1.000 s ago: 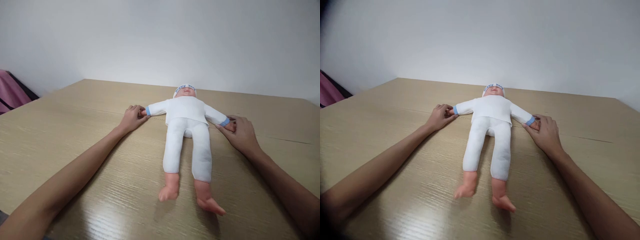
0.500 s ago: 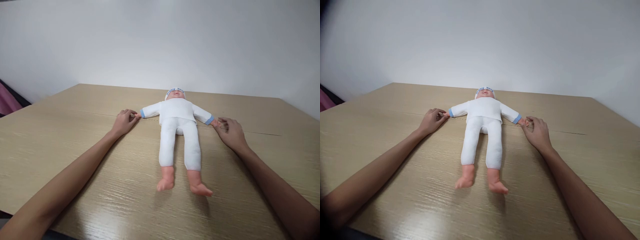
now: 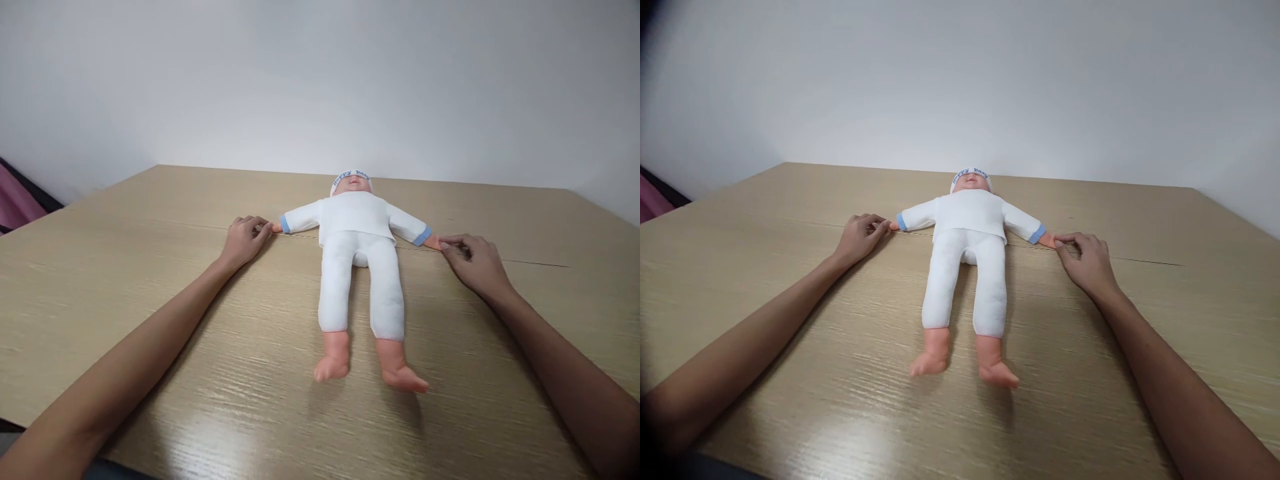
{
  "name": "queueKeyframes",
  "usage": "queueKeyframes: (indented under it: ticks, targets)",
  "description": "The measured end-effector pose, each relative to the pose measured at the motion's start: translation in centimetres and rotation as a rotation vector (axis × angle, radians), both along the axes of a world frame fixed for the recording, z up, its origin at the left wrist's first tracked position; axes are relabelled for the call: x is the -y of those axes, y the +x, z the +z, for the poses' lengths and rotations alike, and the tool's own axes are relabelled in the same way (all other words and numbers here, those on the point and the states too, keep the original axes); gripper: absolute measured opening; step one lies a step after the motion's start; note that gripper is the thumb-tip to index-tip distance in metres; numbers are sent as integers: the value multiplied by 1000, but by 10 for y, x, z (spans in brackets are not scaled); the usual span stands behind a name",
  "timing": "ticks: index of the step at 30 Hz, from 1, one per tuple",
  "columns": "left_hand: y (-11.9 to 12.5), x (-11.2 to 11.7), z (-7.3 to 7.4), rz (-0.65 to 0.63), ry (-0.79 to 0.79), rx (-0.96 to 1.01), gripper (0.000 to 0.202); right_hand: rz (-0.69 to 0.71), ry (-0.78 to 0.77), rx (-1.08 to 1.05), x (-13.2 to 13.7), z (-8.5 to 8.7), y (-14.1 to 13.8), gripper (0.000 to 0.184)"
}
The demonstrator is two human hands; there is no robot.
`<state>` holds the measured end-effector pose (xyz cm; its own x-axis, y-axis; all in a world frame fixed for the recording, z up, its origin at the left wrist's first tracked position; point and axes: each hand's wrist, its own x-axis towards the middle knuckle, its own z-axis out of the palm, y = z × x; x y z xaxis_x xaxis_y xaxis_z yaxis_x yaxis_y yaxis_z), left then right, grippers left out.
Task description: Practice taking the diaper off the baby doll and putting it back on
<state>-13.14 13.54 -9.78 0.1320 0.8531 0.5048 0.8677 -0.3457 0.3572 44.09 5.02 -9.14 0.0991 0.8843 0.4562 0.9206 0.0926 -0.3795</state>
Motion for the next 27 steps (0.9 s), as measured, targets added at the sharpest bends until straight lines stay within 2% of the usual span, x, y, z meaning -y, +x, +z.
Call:
queueKeyframes:
  ticks: [6, 11, 16, 21, 27]
  targets:
    - [0, -5, -4, 63, -79, 78, 45, 1, 2, 14, -2, -2, 1, 31]
    - [2, -6, -4, 98, -105, 84, 43, 23, 42, 32, -1, -5, 0, 39]
    - [6, -6, -4, 130, -117, 94, 45, 45, 73, 32, 0, -7, -1, 39]
    - [7, -9, -3, 157, -122, 110, 47, 27, 53, 48, -1, -6, -2, 30]
    - [7, -10, -4, 164, -131, 126, 49, 17, 19, 60, -1, -2, -3, 33]
